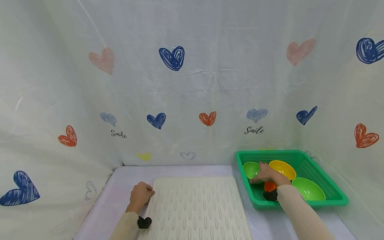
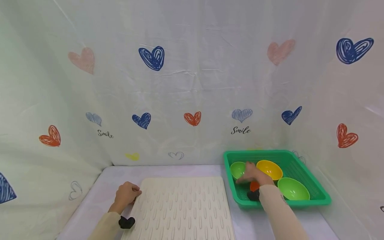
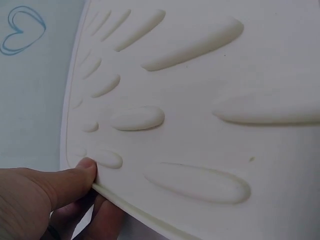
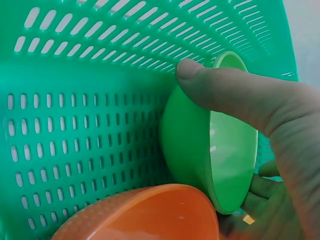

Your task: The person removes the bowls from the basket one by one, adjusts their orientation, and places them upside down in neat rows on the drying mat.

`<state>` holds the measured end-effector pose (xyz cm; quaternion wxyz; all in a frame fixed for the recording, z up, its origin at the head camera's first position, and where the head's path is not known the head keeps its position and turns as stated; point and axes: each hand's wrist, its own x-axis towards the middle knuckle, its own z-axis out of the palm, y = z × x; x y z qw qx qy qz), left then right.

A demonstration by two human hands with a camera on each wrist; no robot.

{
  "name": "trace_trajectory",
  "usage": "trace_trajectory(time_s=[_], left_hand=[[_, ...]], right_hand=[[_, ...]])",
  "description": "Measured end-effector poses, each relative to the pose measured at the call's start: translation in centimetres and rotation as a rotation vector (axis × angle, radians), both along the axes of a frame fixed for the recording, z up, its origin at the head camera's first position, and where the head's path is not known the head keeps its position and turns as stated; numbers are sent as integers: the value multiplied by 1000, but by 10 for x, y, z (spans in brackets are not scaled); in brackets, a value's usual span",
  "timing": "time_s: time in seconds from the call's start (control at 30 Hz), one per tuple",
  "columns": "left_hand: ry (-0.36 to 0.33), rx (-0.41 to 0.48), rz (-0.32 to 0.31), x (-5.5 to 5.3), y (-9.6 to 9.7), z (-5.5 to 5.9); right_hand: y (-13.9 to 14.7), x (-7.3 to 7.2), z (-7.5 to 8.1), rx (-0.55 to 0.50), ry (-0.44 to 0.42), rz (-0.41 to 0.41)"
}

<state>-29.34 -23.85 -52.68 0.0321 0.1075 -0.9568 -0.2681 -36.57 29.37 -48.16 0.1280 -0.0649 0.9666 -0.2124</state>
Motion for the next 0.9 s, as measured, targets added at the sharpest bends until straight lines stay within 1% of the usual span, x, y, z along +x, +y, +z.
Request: trace_trajectory(time_s=[0.1,0.23,0.3,0.4,0.57,0.8,0.9], left_hand=[[11,5,-8,0,1,1],[13,10,-5,3,0,0],[10,12,-5,4,0,-1],[18,8,-5,4,0,-2],[8,0,-1,5,0,-6],[66,2,-20,5,0,-5],[58,22,-11,4,1,-3]], right_hand=[[0,0,7,10,47,-8],[0,3,13,6,112,-13],[0,5,15,2,131,-21],[2,9,19,-39,140,-45],[2,16,21,-105,157,-73],[-4,27,30,-167,237,-92],[-9,33,37,-187,279,-107]])
